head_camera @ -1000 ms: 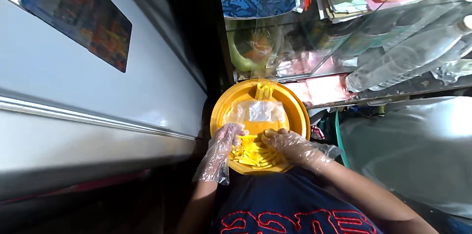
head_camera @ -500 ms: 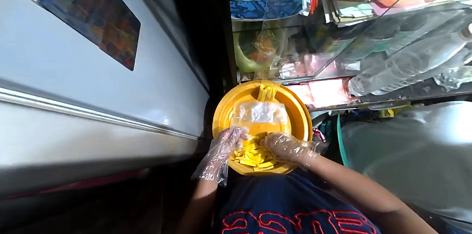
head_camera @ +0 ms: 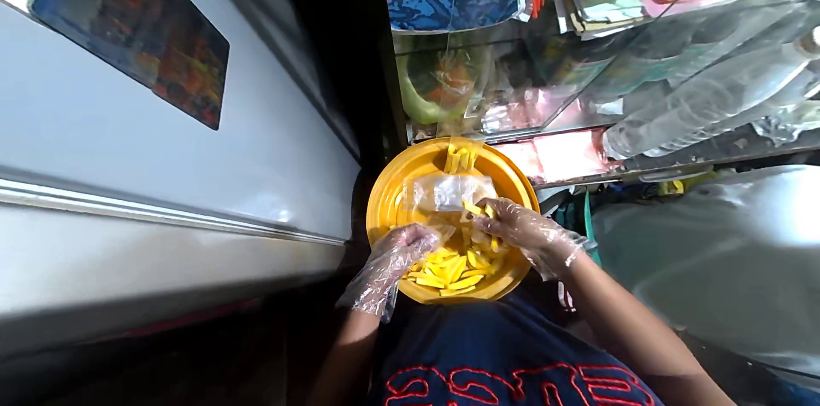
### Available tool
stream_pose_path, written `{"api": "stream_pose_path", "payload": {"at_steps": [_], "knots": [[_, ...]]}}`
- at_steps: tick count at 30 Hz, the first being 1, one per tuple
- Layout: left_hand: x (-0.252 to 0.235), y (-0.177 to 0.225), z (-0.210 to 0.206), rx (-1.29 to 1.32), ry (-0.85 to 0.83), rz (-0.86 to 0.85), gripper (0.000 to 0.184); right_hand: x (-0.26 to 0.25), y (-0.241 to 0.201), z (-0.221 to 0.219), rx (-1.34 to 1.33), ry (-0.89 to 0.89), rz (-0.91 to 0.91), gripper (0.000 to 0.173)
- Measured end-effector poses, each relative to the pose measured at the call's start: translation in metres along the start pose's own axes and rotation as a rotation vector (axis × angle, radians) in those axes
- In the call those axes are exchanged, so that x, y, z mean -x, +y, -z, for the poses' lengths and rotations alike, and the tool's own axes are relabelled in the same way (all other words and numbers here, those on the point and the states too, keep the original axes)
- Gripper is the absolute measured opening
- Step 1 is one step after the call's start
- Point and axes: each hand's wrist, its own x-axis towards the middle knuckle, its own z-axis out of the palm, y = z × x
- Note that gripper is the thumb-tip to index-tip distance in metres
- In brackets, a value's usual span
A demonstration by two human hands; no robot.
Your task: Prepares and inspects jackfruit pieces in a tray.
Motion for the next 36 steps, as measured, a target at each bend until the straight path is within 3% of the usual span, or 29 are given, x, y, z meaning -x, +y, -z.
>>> {"api": "stream_pose_path", "payload": {"at_steps": [6, 15, 21, 24, 30, 36], "knots": [[-0.001, 0.003, -0.004, -0.024, -0.021, -0.034, 0.028, 0.011, -0.022, 0.016, -0.006, -0.157, 0.037, 0.023], [0.000, 0.004, -0.008, 0.266, -0.075, -0.067, 0.022, 0.017, -0.043, 0.020, 0.434, -0.045, 0.310, 0.021], [-0.002, 0.016, -0.015, 0.187, -0.145, -0.060, 0.030, 0.007, -0.060, 0.009, 0.679, -0.143, 0.346, 0.025], [-0.005, 0.015, -0.021, 0.255, -0.175, -0.071, 0.031, 0.008, -0.070, 0.009, 0.629, -0.162, 0.283, 0.030], [-0.007, 0.006, -0.025, 0.404, -0.233, -0.119, 0.026, 0.007, -0.062, 0.010, 0.422, -0.094, 0.234, 0.017], [-0.007, 0.007, -0.030, 0.461, -0.222, -0.094, 0.026, 0.006, -0.054, 0.004, 0.269, -0.071, 0.248, 0.021]]}}
